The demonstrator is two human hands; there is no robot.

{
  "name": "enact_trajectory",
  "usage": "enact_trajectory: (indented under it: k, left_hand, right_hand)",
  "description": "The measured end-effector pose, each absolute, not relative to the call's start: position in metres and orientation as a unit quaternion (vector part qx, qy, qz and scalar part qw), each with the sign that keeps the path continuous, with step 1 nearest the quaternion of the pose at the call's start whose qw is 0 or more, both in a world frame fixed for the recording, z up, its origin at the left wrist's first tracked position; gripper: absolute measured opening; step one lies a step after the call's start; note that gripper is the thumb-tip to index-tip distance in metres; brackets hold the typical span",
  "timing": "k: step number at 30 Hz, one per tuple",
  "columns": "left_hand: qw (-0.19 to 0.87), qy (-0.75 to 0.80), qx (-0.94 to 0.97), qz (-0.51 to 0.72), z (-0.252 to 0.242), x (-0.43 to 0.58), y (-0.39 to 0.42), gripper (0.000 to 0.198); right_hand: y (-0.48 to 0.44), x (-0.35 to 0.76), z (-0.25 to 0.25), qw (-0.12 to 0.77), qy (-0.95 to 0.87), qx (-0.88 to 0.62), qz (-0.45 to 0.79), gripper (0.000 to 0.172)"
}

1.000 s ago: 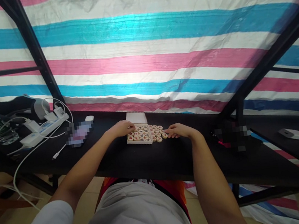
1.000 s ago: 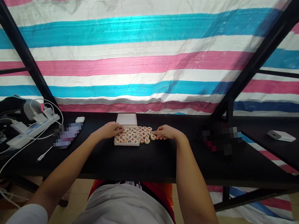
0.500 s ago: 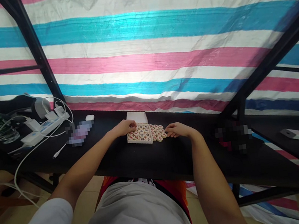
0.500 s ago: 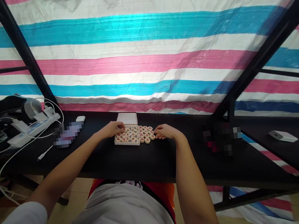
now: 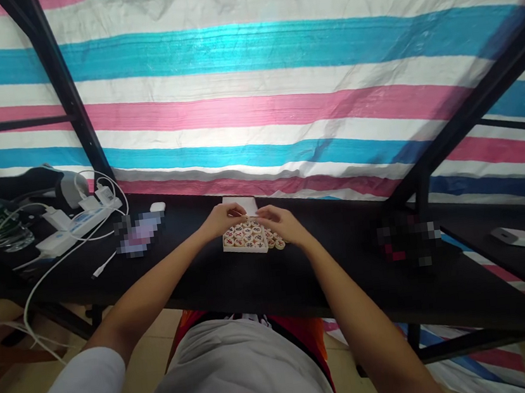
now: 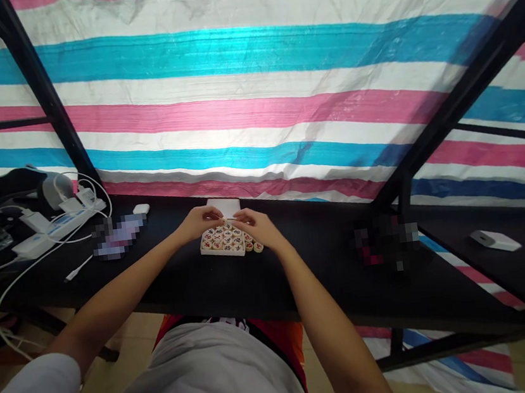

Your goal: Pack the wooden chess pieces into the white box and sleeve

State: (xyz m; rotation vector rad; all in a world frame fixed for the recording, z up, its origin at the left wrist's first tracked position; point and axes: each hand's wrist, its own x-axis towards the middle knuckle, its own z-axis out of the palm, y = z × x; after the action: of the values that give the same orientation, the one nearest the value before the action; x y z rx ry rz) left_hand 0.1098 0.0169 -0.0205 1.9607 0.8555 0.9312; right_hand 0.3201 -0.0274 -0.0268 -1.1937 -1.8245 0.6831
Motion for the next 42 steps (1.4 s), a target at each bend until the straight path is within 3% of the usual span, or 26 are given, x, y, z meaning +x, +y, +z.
enact_trajectory:
  k: [14,18,20,22,26,30,37,42]
  left_hand:
    - [0.455,0.297,0.758,0.36,-0.029,0.122,0.007,0.027]
    - [0.357,0.312,0.832,0.289,-0.016,0.109,0.011,0.03]
    - [0.276,0.326,0.873,0.235,-0.008,0.095,0.017,0.031]
    - [0.233,0.344,0.893,0.171,-0.003,0.081,0.024,0.028]
    - [0.238,0.365,0.896,0.083,-0.001,0.066,0.031,0.027]
    - [0.255,0.379,0.888,0.047,0.001,0.068,0.027,0.031]
    - [0.266,0.393,0.88,0.01,0.008,0.074,0.02,0.039]
    - [0.256,0.387,0.886,0.018,0.002,0.072,0.027,0.04]
  right_hand:
    - [-0.036,0.309,-0.024,0.383,-0.731,-0.45,0.341,0.033]
    - [-0.031,0.328,-0.022,0.364,-0.72,-0.461,0.371,0.037]
    - [-0.028,0.349,-0.02,0.384,-0.681,-0.511,0.358,0.047]
    - [-0.026,0.371,-0.018,0.405,-0.643,-0.56,0.331,0.045]
    - [-0.032,0.405,-0.019,0.296,-0.638,-0.598,0.383,0.032]
    - [-0.039,0.417,-0.023,0.18,-0.585,-0.643,0.46,0.032]
    - [-0.038,0.41,-0.023,0.105,-0.582,-0.659,0.465,0.039]
    - [-0.033,0.407,-0.028,0.097,-0.587,-0.669,0.446,0.04]
